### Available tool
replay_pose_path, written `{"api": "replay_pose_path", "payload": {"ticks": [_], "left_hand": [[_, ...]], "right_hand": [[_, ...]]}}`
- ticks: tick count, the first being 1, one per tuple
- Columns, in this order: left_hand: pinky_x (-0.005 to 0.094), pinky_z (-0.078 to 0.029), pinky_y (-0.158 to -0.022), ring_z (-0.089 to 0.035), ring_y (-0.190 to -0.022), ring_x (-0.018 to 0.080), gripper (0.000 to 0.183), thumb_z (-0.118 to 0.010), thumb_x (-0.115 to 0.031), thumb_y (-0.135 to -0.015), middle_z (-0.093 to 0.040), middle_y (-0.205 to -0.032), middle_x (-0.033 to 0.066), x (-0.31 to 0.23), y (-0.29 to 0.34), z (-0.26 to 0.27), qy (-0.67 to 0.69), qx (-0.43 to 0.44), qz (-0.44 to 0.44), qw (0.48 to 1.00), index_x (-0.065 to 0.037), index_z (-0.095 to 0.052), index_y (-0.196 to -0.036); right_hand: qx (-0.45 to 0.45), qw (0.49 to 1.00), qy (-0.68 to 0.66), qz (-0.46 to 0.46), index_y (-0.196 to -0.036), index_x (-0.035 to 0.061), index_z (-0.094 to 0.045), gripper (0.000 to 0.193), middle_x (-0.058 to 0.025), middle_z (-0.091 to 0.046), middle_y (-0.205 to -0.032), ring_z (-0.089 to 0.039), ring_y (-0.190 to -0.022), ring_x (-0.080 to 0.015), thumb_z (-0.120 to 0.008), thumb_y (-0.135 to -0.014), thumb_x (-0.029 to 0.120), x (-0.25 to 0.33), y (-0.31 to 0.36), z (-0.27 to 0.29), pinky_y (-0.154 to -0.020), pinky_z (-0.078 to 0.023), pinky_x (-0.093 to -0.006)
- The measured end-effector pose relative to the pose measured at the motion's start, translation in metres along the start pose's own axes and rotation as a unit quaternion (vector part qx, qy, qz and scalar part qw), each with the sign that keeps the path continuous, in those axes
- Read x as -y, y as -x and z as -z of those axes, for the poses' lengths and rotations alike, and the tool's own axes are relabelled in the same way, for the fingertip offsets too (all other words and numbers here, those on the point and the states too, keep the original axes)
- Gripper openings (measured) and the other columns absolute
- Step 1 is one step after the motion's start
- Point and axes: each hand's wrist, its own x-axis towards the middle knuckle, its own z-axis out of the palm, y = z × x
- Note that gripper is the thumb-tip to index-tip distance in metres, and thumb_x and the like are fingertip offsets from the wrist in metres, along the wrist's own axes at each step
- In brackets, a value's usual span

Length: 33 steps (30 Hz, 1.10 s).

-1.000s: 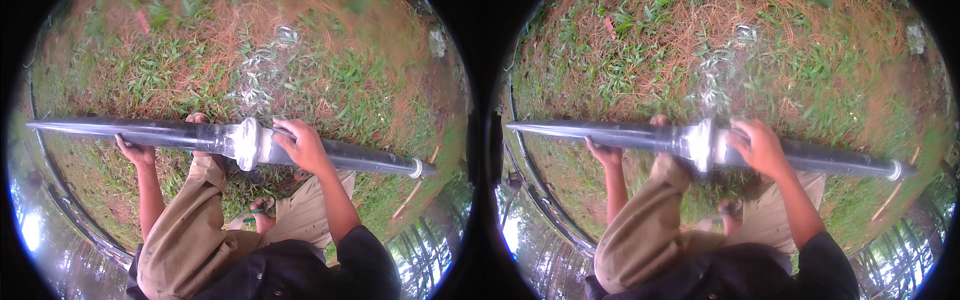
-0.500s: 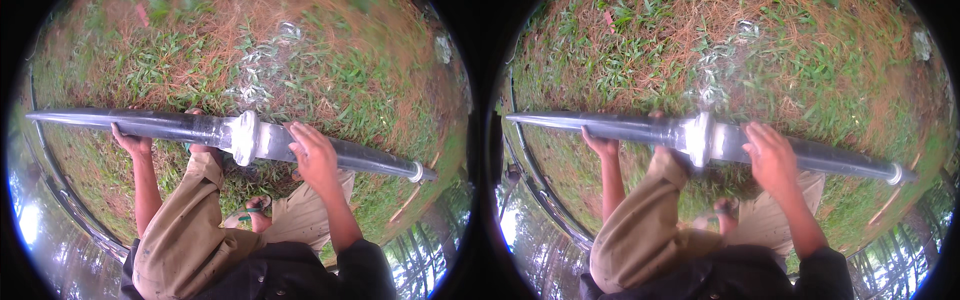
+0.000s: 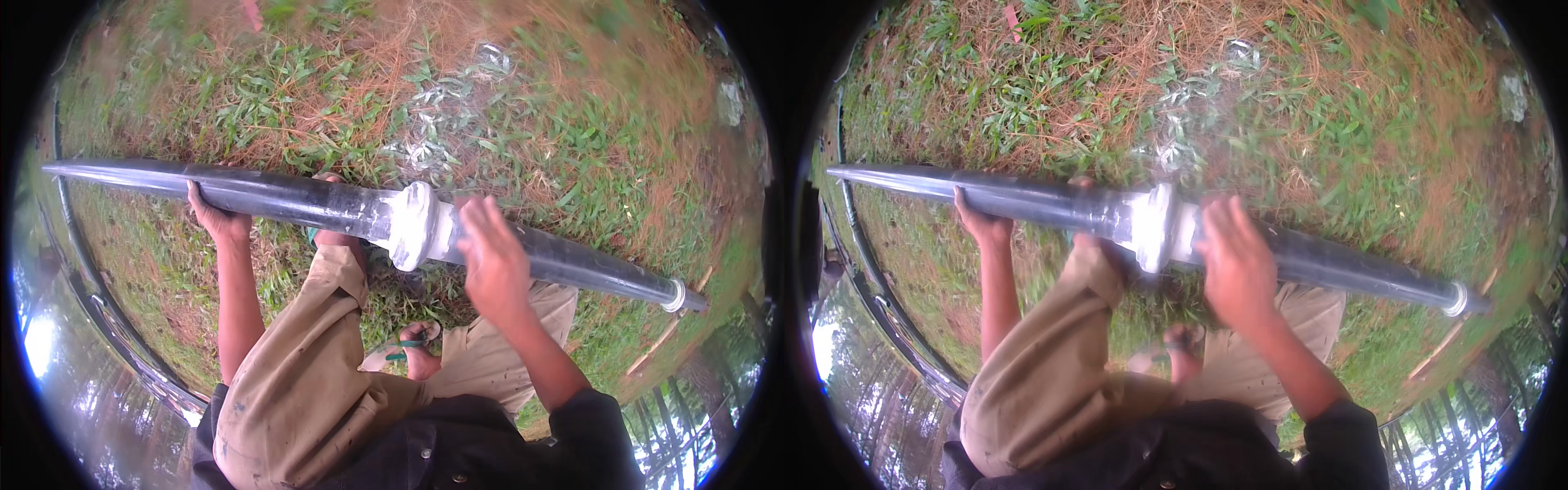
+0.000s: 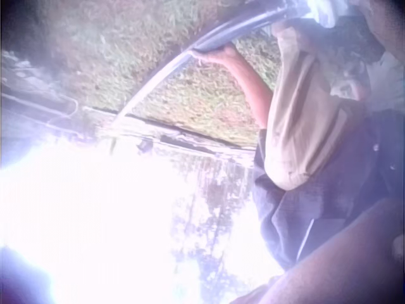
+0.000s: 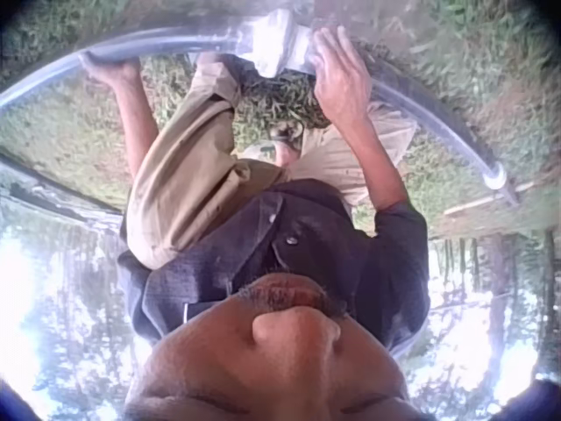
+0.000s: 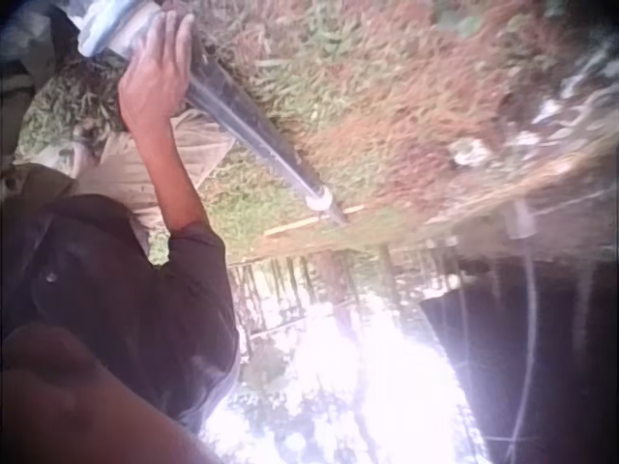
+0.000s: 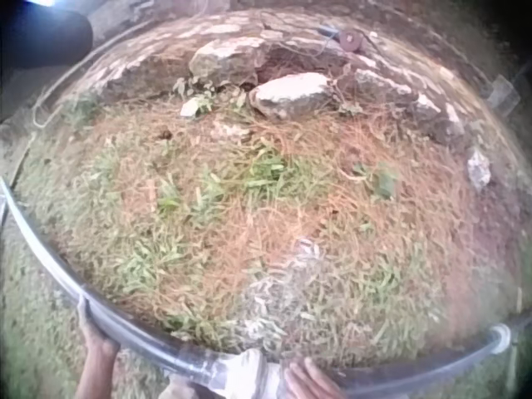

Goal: The person applies a white sealant to a joint on a black pipe by hand, spreading the material around the circumference of the connection while kneeling on the grass.

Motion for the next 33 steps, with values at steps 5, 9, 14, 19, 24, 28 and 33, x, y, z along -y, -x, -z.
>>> {"api": "replay_pose_path", "payload": {"ticks": [5,9,14,19,24,28,33], "left_hand": [[0.0592,-0.055,-0.112,-0.07,-0.119,0.0363,0.056,-0.076,-0.054,-0.099,-0.073,-0.125,0.0154,-0.002,0.001,-0.004,-0.019,-0.013,-0.004,1.0,-0.015,-0.063,-0.138],[0.0591,-0.055,-0.112,-0.07,-0.12,0.0365,0.058,-0.076,-0.054,-0.098,-0.073,-0.125,0.0163,0.004,-0.002,-0.009,-0.005,-0.035,0.002,0.999,-0.013,-0.063,-0.137],[0.0573,-0.054,-0.112,-0.07,-0.121,0.0375,0.062,-0.076,-0.056,-0.098,-0.073,-0.125,0.0173,0.002,-0.006,0.0,0.012,-0.03,0.015,0.999,-0.01,-0.062,-0.138],[0.0525,-0.051,-0.114,-0.066,-0.126,0.0298,0.069,-0.082,-0.055,-0.097,-0.069,-0.133,0.01,-0.003,-0.016,0.009,-0.069,-0.065,-0.039,0.995,-0.011,-0.058,-0.146],[0.0479,-0.04,-0.125,-0.057,-0.142,0.0318,0.073,-0.077,-0.036,-0.106,-0.057,-0.155,0.014,-0.006,0.018,-0.011,-0.294,-0.171,-0.246,0.908,-0.002,-0.045,-0.162],[0.056,-0.033,-0.132,-0.047,-0.158,0.0413,0.063,-0.076,-0.014,-0.1,-0.057,-0.162,0.0233,0.005,0.059,-0.03,-0.58,0.102,-0.482,0.649,-0.001,-0.055,-0.158],[0.0586,-0.029,-0.136,-0.053,-0.157,0.0284,0.061,-0.082,-0.035,-0.095,-0.063,-0.16,0.0117,0.036,0.11,-0.058,-0.614,0.481,-0.456,0.429,-0.01,-0.067,-0.149]], "right_hand": [[0.132,0.983,-0.015,0.127,-0.137,-0.0079,-0.07,0.051,-0.0247,-0.078,-0.133,-0.072,-0.132,-0.0389,-0.082,-0.092,0.012,0.035,0.053,0.017,-0.116,-0.054,-0.0527],[-0.075,0.993,-0.061,0.067,-0.144,-0.0064,-0.069,0.057,-0.0239,-0.078,-0.133,-0.073,-0.13,-0.0414,-0.083,-0.09,0.007,0.012,0.007,0.03,-0.114,-0.055,-0.0517],[-0.065,0.995,-0.027,0.067,-0.148,0.0026,-0.069,0.057,-0.021,-0.073,-0.144,-0.068,-0.135,-0.043,-0.082,-0.093,0.009,0.005,-0.036,-0.002,-0.114,-0.055,-0.0508],[0.002,0.996,-0.091,0.027,-0.146,0.0039,-0.071,0.047,-0.0226,-0.07,-0.147,-0.064,-0.139,-0.043,-0.078,-0.102,0.021,-0.001,-0.059,-0.014,-0.115,-0.052,-0.0503],[0.007,0.994,-0.084,0.066,-0.148,0.0031,-0.069,0.04,-0.024,-0.069,-0.149,-0.062,-0.142,-0.0454,-0.065,-0.111,0.018,-0.019,-0.053,-0.025,-0.119,-0.049,-0.052],[-0.012,0.996,-0.044,0.077,-0.151,0.0017,-0.067,0.043,-0.0251,-0.068,-0.151,-0.064,-0.142,-0.0455,-0.063,-0.111,0.016,-0.029,-0.046,-0.032,-0.118,-0.051,-0.0519],[-0.083,0.995,-0.006,0.059,-0.155,-0.0022,-0.062,0.046,-0.0255,-0.068,-0.151,-0.069,-0.134,-0.0461,-0.06,-0.113,0.016,-0.026,-0.046,-0.043,-0.111,-0.056,-0.0505]]}}
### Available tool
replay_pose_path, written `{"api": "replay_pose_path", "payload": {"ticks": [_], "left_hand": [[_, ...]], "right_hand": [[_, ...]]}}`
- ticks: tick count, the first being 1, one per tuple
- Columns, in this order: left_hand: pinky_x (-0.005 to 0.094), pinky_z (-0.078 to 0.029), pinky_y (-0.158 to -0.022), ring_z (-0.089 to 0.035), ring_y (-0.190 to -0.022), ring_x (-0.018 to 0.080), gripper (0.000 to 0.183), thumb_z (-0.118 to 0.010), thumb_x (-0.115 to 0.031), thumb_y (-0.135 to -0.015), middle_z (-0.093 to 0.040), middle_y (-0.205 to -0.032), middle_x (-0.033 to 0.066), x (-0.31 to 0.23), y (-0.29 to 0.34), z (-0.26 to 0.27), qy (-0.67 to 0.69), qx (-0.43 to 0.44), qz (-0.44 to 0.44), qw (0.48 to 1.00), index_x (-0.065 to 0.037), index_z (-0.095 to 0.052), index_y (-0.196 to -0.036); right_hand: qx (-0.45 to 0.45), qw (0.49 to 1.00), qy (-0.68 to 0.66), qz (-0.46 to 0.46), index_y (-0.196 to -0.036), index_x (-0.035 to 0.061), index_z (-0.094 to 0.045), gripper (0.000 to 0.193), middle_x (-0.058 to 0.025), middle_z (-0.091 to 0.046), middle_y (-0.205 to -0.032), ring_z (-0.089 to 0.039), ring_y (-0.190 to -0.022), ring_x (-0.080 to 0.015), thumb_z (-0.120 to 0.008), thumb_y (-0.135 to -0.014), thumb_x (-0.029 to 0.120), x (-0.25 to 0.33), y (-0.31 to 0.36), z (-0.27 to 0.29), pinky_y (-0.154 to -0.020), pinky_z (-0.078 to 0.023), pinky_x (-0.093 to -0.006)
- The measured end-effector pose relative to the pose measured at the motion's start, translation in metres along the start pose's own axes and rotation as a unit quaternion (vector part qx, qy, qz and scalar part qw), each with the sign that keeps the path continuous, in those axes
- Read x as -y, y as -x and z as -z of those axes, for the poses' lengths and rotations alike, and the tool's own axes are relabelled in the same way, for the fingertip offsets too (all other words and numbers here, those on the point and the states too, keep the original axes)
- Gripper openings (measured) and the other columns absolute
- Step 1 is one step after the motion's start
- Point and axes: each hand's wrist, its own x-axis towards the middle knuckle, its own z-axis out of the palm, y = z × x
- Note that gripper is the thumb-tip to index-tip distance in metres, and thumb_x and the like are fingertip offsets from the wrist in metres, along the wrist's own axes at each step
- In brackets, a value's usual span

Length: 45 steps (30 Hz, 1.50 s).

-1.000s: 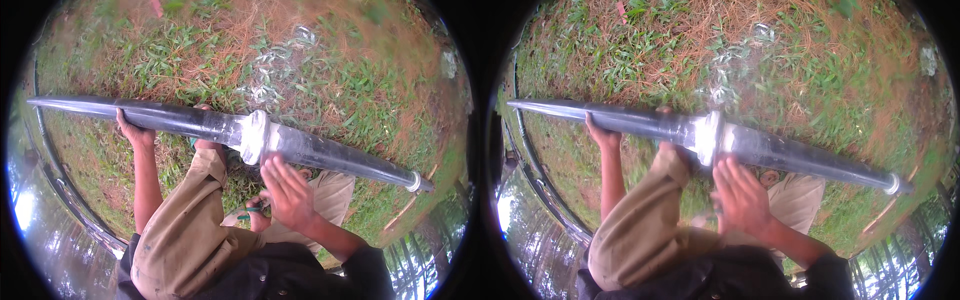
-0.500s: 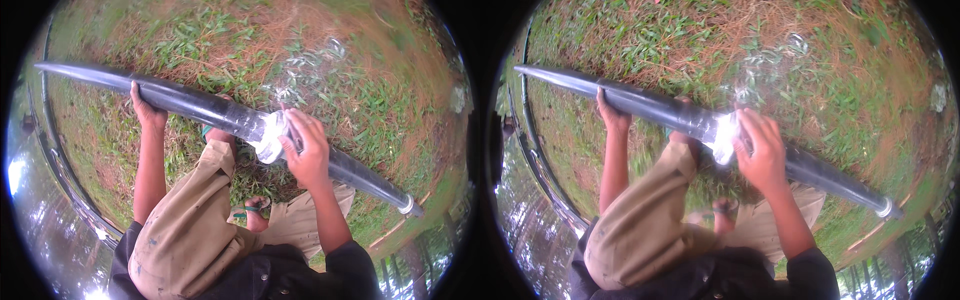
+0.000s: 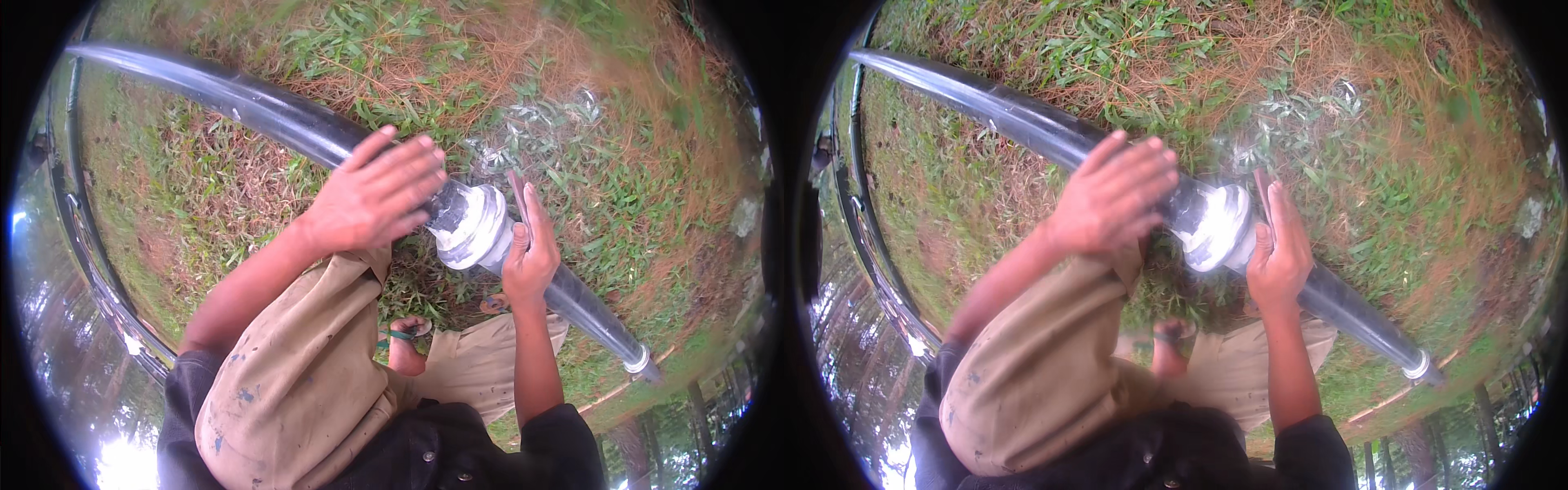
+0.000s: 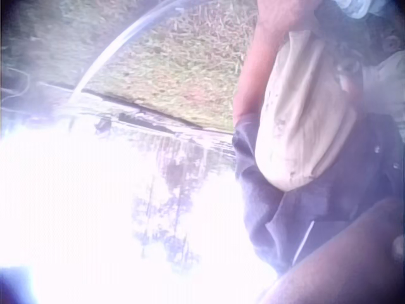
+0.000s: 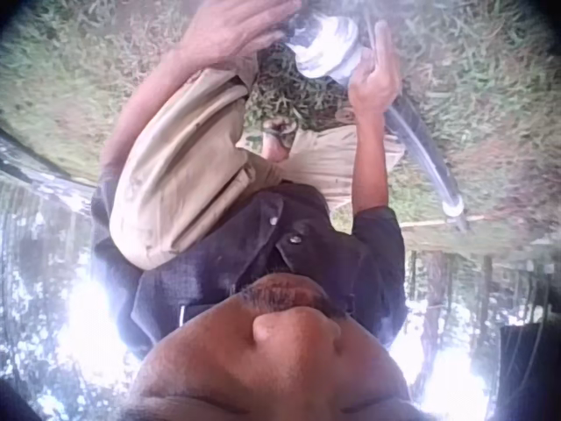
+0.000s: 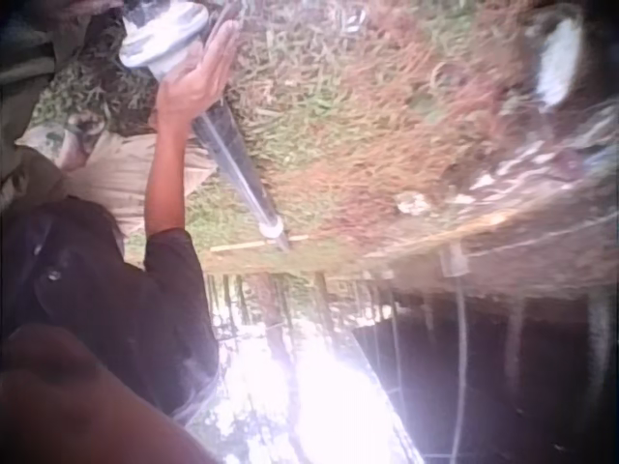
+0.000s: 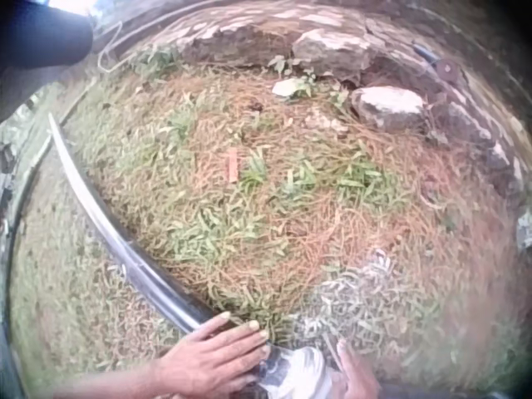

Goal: The person applies a white sealant to a joint on a black pipe by hand, spreading the material around the circumference of the connection while kneeling on the grass.

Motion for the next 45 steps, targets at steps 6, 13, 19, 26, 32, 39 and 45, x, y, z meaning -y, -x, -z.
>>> {"api": "replay_pose_path", "payload": {"ticks": [6,13,19,26,32,39,45], "left_hand": [[0.0591,-0.025,-0.138,-0.041,-0.164,0.0275,0.081,-0.073,-0.033,-0.093,-0.051,-0.171,0.0105,-0.014,-0.007,-0.014,-0.002,0.132,-0.13,0.983,-0.007,-0.049,-0.165],[0.0587,-0.029,-0.137,-0.044,-0.162,0.0281,0.076,-0.068,-0.025,-0.093,-0.05,-0.172,0.0087,0.001,0.004,-0.011,0.018,0.117,-0.175,0.977,-0.013,-0.049,-0.166],[0.0579,-0.032,-0.136,-0.049,-0.158,0.0286,0.085,-0.068,-0.018,-0.089,-0.051,-0.17,0.0119,0.005,0.01,-0.007,-0.092,0.108,-0.04,0.989,-0.018,-0.04,-0.17],[0.0538,-0.05,-0.122,-0.069,-0.103,0.0239,0.043,-0.069,-0.015,-0.09,-0.065,-0.101,0.0037,0.022,-0.01,-0.023,-0.152,0.066,-0.084,0.983,-0.014,-0.057,-0.132],[0.0431,-0.06,-0.098,-0.069,-0.096,0.0244,0.037,-0.071,-0.016,-0.089,-0.064,-0.096,0.0035,0.027,-0.021,-0.024,-0.117,0.095,-0.088,0.985,-0.014,-0.057,-0.123],[0.0452,-0.062,-0.085,-0.079,-0.104,0.0309,0.068,-0.098,-0.034,-0.069,-0.081,-0.104,0.0069,0.045,-0.1,0.007,0.019,0.33,-0.006,0.944,-0.015,-0.073,-0.13],[0.0468,-0.061,-0.093,-0.077,-0.109,0.0309,0.078,-0.098,-0.035,-0.07,-0.08,-0.11,0.0064,0.055,-0.098,0.0,0.042,0.366,0.043,0.929,-0.017,-0.069,-0.141]], "right_hand": [[0.001,1.0,0.013,0.001,-0.153,-0.0031,-0.063,0.045,-0.0251,-0.071,-0.146,-0.071,-0.131,-0.0464,-0.058,-0.115,0.02,-0.002,0.0,-0.002,-0.109,-0.057,-0.0509],[0.016,1.0,0.017,-0.01,-0.151,-0.004,-0.065,0.045,-0.0246,-0.073,-0.144,-0.072,-0.133,-0.0409,-0.051,-0.12,0.025,0.001,0.001,-0.003,-0.112,-0.055,-0.0471],[0.02,1.0,0.012,-0.014,-0.151,-0.0058,-0.064,0.047,-0.0243,-0.073,-0.144,-0.072,-0.133,-0.0399,-0.051,-0.12,0.026,0.002,0.002,-0.005,-0.111,-0.056,-0.0462],[0.031,0.998,0.013,-0.059,-0.15,-0.0005,-0.068,0.041,-0.0239,-0.076,-0.14,-0.076,-0.126,-0.0408,-0.055,-0.116,0.02,0.002,-0.003,-0.005,-0.103,-0.059,-0.0456],[0.061,0.993,0.007,-0.098,-0.148,0.0002,-0.07,0.042,-0.0222,-0.076,-0.14,-0.075,-0.128,-0.0378,-0.054,-0.117,0.024,-0.003,-0.014,0.002,-0.106,-0.057,-0.0443],[-0.038,0.997,-0.053,-0.05,-0.15,-0.0062,-0.065,0.05,-0.0237,-0.073,-0.146,-0.07,-0.135,-0.0361,-0.05,-0.12,0.03,-0.011,-0.04,0.011,-0.115,-0.052,-0.0457],[-0.047,0.997,-0.056,-0.012,-0.149,-0.0067,-0.066,0.05,-0.0243,-0.073,-0.145,-0.07,-0.136,-0.0351,-0.05,-0.12,0.031,-0.001,-0.049,-0.006,-0.116,-0.052,-0.0447]]}}
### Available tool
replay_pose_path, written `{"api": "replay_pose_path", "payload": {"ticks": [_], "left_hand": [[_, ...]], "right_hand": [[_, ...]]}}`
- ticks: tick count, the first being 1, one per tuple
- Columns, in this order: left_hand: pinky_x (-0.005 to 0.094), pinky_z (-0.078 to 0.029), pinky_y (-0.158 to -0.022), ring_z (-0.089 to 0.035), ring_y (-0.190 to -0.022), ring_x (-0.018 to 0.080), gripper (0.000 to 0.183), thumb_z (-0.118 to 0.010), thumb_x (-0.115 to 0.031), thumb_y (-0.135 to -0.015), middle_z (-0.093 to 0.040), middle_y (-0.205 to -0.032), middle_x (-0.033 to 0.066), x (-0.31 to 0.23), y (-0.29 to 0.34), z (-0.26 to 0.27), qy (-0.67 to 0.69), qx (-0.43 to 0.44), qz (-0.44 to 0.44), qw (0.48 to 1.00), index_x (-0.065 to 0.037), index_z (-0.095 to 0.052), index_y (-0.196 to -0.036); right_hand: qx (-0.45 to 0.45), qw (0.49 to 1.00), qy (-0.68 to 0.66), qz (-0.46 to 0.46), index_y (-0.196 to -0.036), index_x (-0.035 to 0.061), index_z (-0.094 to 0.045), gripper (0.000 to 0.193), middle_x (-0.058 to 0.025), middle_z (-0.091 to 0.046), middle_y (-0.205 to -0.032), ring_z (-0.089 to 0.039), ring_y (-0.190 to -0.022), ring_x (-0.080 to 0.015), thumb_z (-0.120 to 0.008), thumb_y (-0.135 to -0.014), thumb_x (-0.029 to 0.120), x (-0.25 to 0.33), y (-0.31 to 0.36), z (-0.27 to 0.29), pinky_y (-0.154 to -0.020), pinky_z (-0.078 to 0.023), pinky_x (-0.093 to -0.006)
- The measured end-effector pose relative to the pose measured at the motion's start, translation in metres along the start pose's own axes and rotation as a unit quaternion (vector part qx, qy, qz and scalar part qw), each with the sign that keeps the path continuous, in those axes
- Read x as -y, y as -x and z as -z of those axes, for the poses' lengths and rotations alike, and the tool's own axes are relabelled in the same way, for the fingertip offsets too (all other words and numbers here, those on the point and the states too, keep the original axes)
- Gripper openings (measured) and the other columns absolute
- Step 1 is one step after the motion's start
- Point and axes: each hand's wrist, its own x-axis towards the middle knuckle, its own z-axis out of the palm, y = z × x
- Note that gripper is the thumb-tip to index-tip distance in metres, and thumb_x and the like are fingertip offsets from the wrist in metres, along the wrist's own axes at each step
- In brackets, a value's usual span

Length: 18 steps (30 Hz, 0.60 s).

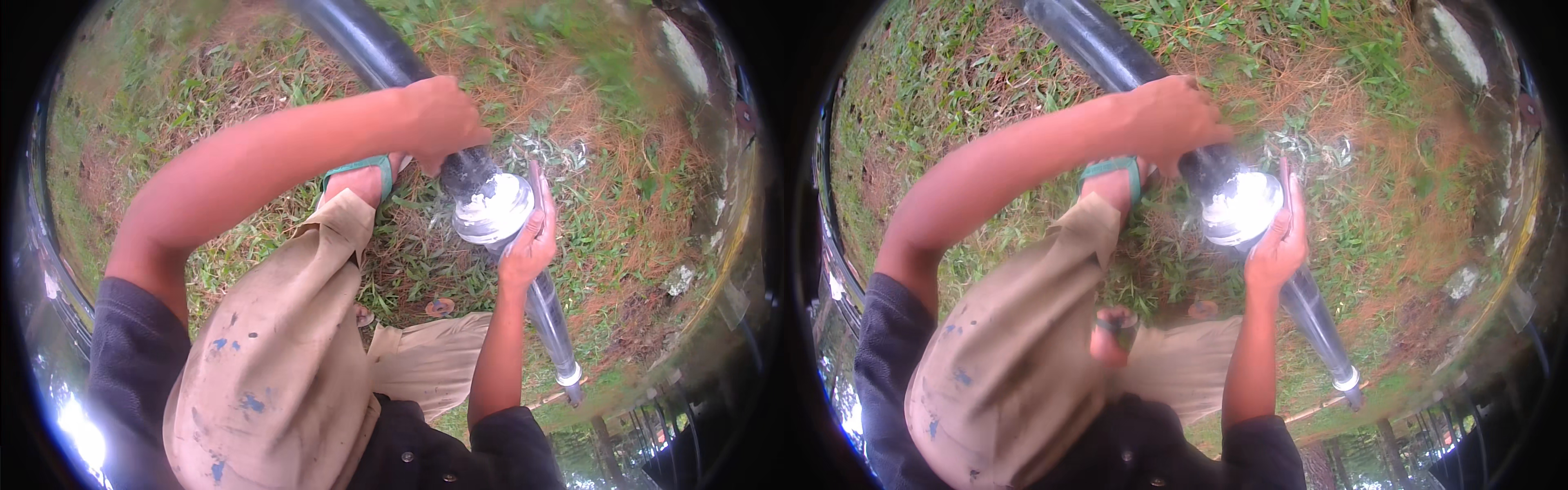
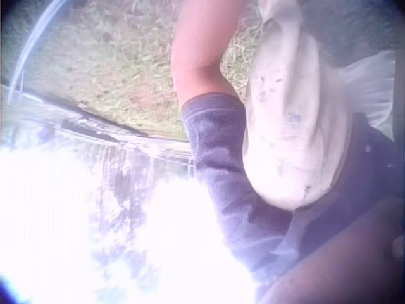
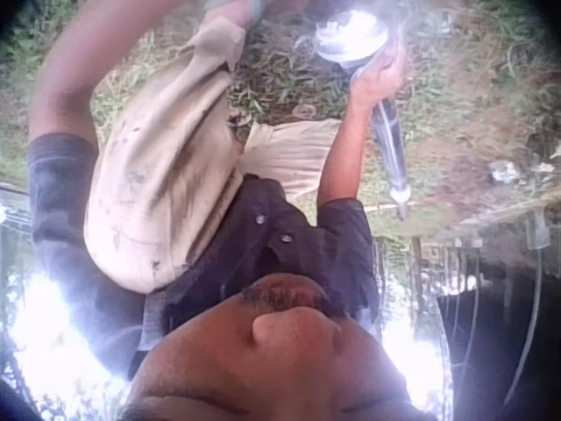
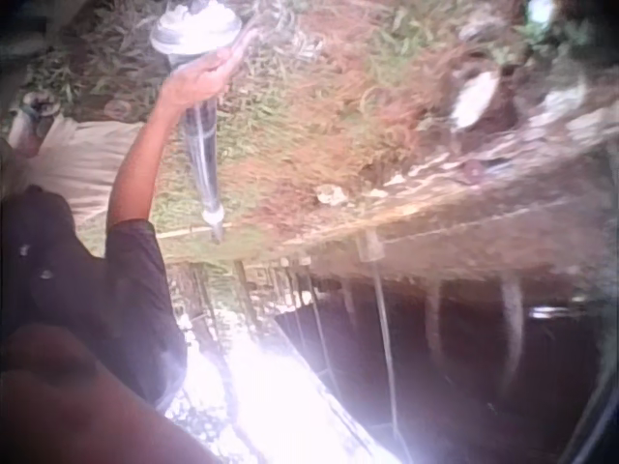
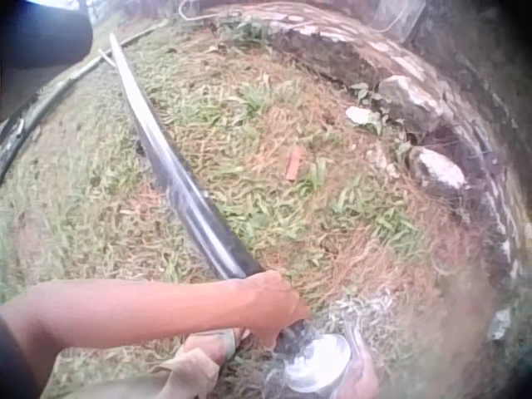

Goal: The person applies a white sealant to a joint on a black pipe by hand, spreading the material around the circumference of the connection while kneeling on the grass.

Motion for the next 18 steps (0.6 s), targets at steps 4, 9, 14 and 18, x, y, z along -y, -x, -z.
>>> {"api": "replay_pose_path", "payload": {"ticks": [4,9,14,18], "left_hand": [[0.0416,-0.055,-0.091,-0.073,-0.106,0.0253,0.048,-0.088,-0.031,-0.083,-0.072,-0.104,0.0047,0.009,0.018,-0.049,-0.201,-0.325,-0.044,0.923,-0.014,-0.063,-0.121],[0.0442,-0.058,-0.097,-0.07,-0.106,0.0277,0.043,-0.079,-0.016,-0.085,-0.066,-0.102,0.0057,0.007,0.011,-0.046,-0.184,-0.297,-0.048,0.936,-0.013,-0.058,-0.123],[0.0447,-0.061,-0.086,-0.075,-0.101,0.0311,0.058,-0.092,-0.027,-0.074,-0.073,-0.1,0.0088,0.011,0.006,-0.009,-0.131,-0.169,-0.051,0.976,-0.012,-0.065,-0.124],[0.0494,-0.061,-0.082,-0.078,-0.1,0.0337,0.073,-0.099,-0.039,-0.065,-0.08,-0.102,0.0108,0.007,-0.009,0.03,-0.092,-0.026,-0.027,0.995,-0.013,-0.072,-0.128]], "right_hand": [[0.005,0.998,0.013,-0.064,-0.144,-0.0043,-0.071,0.048,-0.0213,-0.077,-0.138,-0.074,-0.129,-0.0318,-0.051,-0.119,0.031,0.008,-0.02,-0.007,-0.111,-0.054,-0.0432],[0.028,0.996,-0.024,-0.081,-0.143,-0.0037,-0.071,0.048,-0.0205,-0.078,-0.136,-0.074,-0.128,-0.0301,-0.051,-0.119,0.033,0.003,-0.026,-0.007,-0.111,-0.053,-0.0417],[0.073,0.991,-0.006,-0.114,-0.142,-0.0049,-0.072,0.05,-0.0204,-0.079,-0.132,-0.073,-0.126,-0.0274,-0.052,-0.118,0.035,-0.01,-0.052,0.0,-0.112,-0.051,-0.0396],[0.11,0.976,-0.016,-0.188,-0.139,-0.0059,-0.073,0.05,-0.0176,-0.079,-0.129,-0.072,-0.12,-0.0236,-0.055,-0.118,0.036,-0.029,-0.076,0.007,-0.109,-0.051,-0.037]]}}
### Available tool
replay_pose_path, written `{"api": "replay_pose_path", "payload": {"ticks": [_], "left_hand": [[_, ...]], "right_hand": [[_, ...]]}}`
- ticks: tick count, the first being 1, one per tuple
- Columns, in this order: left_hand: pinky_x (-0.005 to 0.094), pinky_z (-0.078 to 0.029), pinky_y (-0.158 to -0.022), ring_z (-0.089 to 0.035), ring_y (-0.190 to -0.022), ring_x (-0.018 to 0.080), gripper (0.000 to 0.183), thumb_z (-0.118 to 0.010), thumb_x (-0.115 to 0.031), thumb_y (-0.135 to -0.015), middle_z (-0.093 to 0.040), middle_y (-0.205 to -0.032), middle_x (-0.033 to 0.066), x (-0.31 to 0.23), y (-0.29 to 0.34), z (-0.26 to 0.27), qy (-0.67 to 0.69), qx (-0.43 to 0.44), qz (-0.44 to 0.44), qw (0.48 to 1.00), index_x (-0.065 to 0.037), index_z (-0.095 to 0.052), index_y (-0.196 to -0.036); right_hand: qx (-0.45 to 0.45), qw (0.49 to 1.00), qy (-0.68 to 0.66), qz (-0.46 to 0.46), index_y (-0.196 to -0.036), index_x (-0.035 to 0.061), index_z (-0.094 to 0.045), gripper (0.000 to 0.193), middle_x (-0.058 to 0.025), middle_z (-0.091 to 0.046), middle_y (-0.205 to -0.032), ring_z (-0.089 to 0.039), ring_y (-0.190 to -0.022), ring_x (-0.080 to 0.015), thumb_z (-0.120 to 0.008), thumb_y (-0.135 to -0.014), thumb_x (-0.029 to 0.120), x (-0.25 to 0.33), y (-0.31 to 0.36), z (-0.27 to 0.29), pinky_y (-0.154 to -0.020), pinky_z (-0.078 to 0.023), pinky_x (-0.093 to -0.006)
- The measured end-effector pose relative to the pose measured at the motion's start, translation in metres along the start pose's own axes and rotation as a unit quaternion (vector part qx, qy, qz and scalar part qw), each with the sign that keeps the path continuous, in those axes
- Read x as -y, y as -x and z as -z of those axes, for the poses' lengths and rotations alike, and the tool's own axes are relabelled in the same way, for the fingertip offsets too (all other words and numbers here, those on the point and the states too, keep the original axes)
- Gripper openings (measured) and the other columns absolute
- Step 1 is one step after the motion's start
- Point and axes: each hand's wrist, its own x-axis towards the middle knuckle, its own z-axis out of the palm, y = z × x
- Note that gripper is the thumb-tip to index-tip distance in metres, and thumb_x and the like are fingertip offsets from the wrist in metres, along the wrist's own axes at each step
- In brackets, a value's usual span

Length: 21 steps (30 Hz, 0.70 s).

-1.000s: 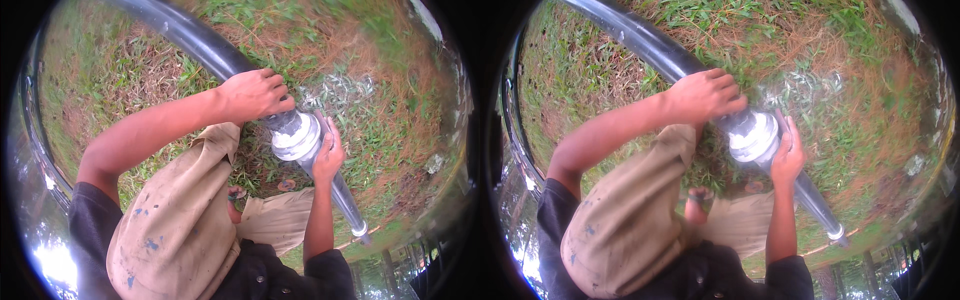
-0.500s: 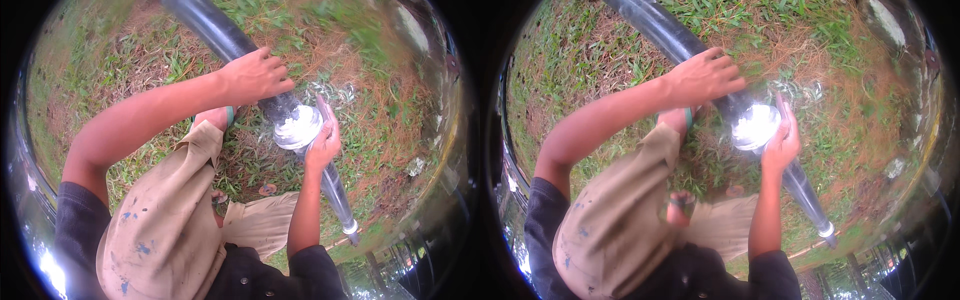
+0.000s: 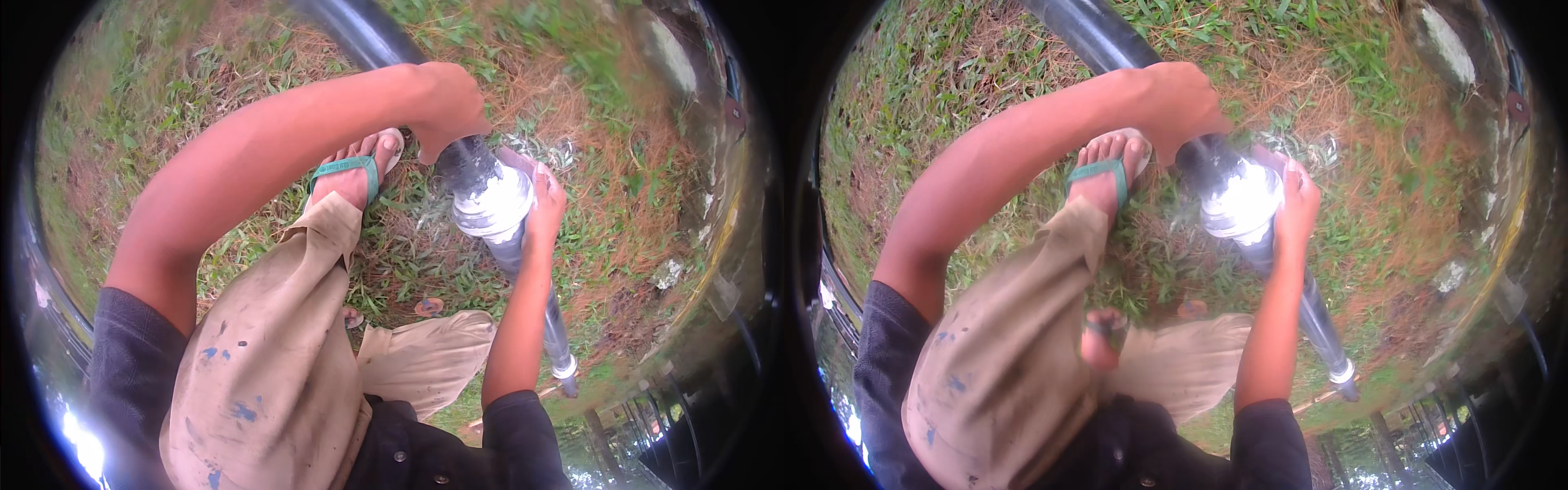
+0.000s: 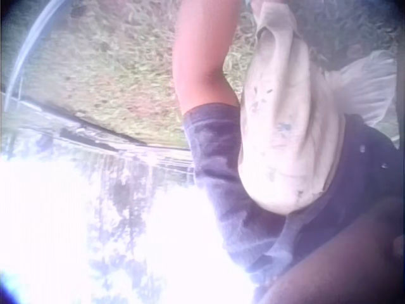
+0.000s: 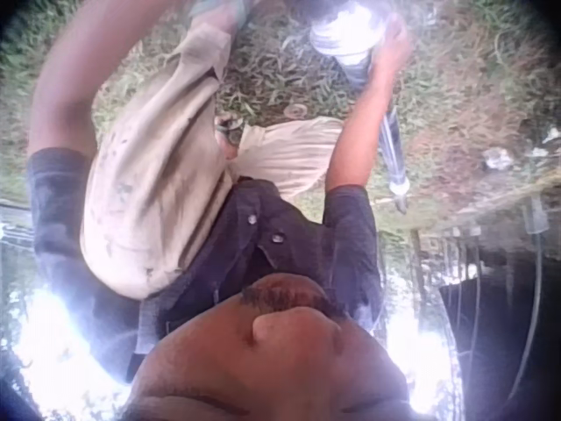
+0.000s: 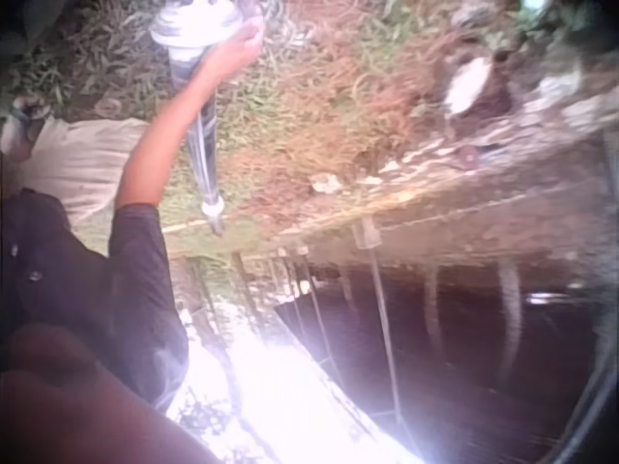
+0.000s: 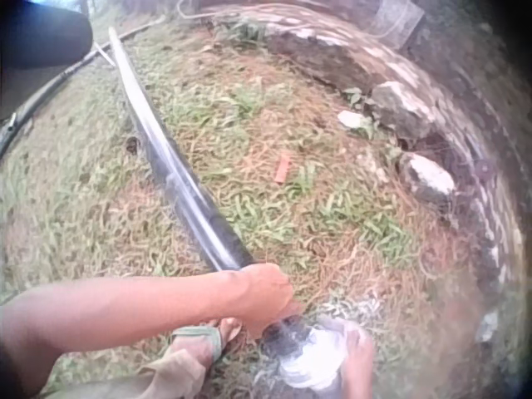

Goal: The person applies a white sealant to a joint on a black pipe by hand, spreading the material around the circumference of the connection while kneeling on the grass.

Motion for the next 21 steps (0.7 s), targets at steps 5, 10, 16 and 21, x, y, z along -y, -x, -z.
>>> {"api": "replay_pose_path", "payload": {"ticks": [5,10,16,21], "left_hand": [[0.0494,-0.06,-0.088,-0.077,-0.105,0.0345,0.072,-0.098,-0.04,-0.066,-0.082,-0.111,0.0125,0.018,-0.022,0.023,0.108,0.103,0.004,0.989,-0.012,-0.078,-0.129],[0.047,-0.059,-0.093,-0.076,-0.108,0.0332,0.075,-0.098,-0.04,-0.069,-0.083,-0.122,0.012,0.024,-0.039,0.036,0.148,0.18,0.019,0.972,-0.012,-0.08,-0.135],[0.0474,-0.058,-0.095,-0.076,-0.11,0.0309,0.073,-0.101,-0.045,-0.066,-0.082,-0.118,0.01,0.026,-0.032,0.03,0.214,0.177,0.014,0.96,-0.011,-0.081,-0.127],[0.0427,-0.057,-0.089,-0.071,-0.097,0.0244,0.041,-0.081,-0.026,-0.088,-0.066,-0.094,0.0041,-0.018,-0.001,-0.047,-0.156,-0.351,-0.006,0.923,-0.012,-0.06,-0.119]], "right_hand": [[-0.037,0.997,0.026,0.059,-0.139,-0.0078,-0.072,0.049,-0.0163,-0.078,-0.131,-0.071,-0.12,-0.0221,-0.052,-0.12,0.033,0.012,-0.009,0.005,-0.111,-0.051,-0.0369],[-0.105,0.982,0.023,0.156,-0.147,-0.0059,-0.068,0.05,-0.02,-0.075,-0.143,-0.07,-0.134,-0.0295,-0.049,-0.12,0.032,0.028,0.032,-0.008,-0.115,-0.05,-0.0399],[-0.168,0.957,0.074,0.226,-0.149,-0.0034,-0.067,0.046,-0.0223,-0.07,-0.152,-0.067,-0.137,-0.0402,-0.058,-0.117,0.027,0.018,0.063,0.0,-0.116,-0.051,-0.0481],[-0.096,0.95,0.153,0.255,-0.147,-0.0002,-0.066,0.048,-0.0224,-0.067,-0.154,-0.064,-0.133,-0.0402,-0.07,-0.109,0.028,0.035,0.053,0.008,-0.115,-0.049,-0.0493]]}}
